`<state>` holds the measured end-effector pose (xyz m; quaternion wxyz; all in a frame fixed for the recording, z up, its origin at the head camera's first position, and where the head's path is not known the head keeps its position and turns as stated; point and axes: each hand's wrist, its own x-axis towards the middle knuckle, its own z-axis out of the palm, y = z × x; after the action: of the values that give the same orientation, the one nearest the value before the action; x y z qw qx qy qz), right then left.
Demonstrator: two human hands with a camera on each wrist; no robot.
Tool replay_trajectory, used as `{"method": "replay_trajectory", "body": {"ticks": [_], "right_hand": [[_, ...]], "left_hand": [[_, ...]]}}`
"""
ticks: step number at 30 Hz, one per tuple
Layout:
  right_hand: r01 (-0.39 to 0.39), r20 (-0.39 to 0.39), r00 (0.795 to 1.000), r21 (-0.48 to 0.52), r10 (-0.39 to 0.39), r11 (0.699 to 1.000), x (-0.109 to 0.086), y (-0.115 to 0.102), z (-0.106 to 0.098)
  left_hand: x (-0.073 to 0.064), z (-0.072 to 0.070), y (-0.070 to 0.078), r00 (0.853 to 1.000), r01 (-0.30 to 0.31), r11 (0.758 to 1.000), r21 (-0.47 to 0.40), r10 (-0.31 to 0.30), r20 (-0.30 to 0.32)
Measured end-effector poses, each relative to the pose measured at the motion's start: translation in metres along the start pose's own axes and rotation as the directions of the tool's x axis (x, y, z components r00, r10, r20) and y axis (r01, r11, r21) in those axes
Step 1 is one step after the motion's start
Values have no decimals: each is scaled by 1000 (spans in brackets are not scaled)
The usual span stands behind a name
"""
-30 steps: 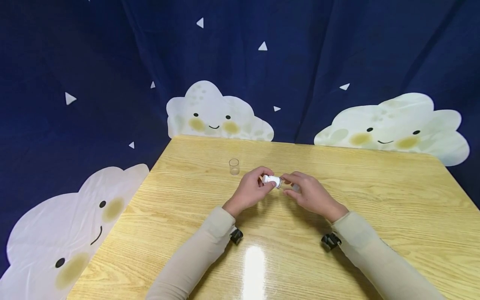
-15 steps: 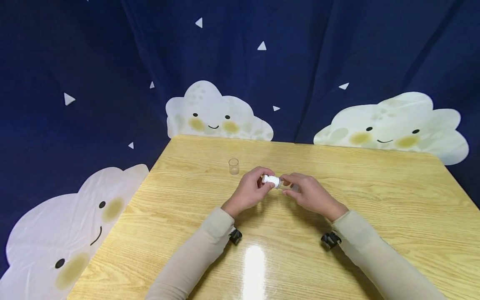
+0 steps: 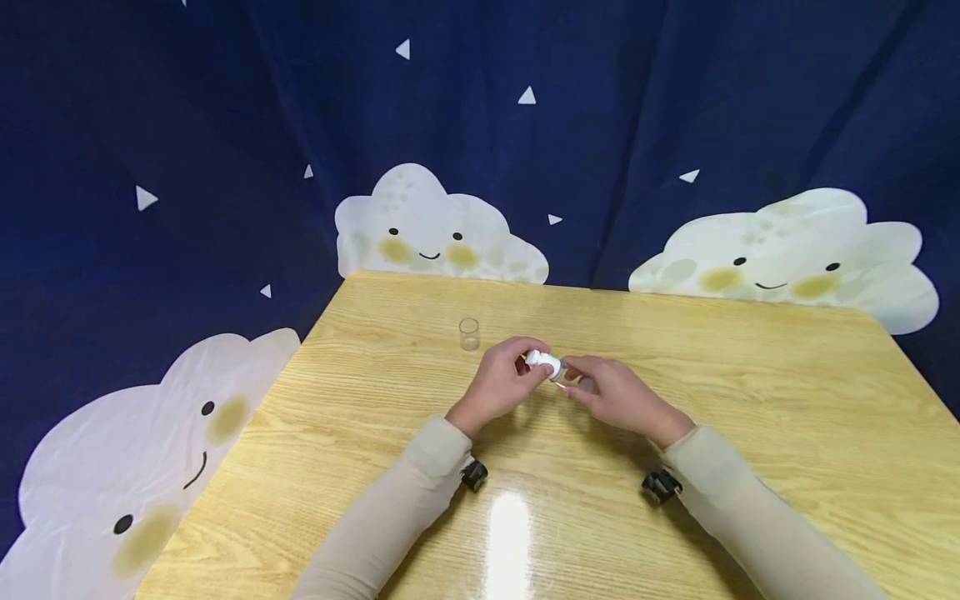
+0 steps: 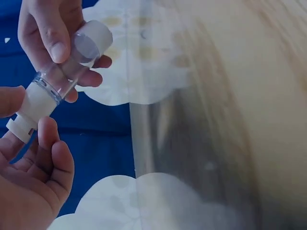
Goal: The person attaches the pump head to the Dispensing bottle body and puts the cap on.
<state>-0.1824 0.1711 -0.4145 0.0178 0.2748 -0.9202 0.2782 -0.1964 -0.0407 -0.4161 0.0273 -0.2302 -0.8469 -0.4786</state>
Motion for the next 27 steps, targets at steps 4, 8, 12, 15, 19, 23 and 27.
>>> {"method": "replay_trajectory", "body": {"ticks": [4,8,12,15,19,23,27], "right_hand": [[-4,-64,998,-25,2,1000,-1,-2,0],[15,-123,992,-59,-22,998,-1,-5,0],[22,-160,987,-91,-37,996,-1,-7,0],[27,-189,981,-99,-45,995,-1,-7,1],[38,-230,971,-87,-58,995,0,-6,1],[35,-251,967,-46,-45,998,2,-6,0],[-6,-275,962,-24,-1,1000,1,-6,-2]], "left_hand": [[0,0,7,999,30,999,-14,-30,-28],[1,-1,11,998,32,999,-10,-32,-47],[1,-2,16,999,23,999,24,-22,-49],[3,-2,19,999,26,999,25,-25,-34],[3,-3,20,999,53,999,-2,-53,-2],[0,-5,17,997,75,997,-9,-75,3],[-3,-9,14,996,88,996,-3,-88,16]]}}
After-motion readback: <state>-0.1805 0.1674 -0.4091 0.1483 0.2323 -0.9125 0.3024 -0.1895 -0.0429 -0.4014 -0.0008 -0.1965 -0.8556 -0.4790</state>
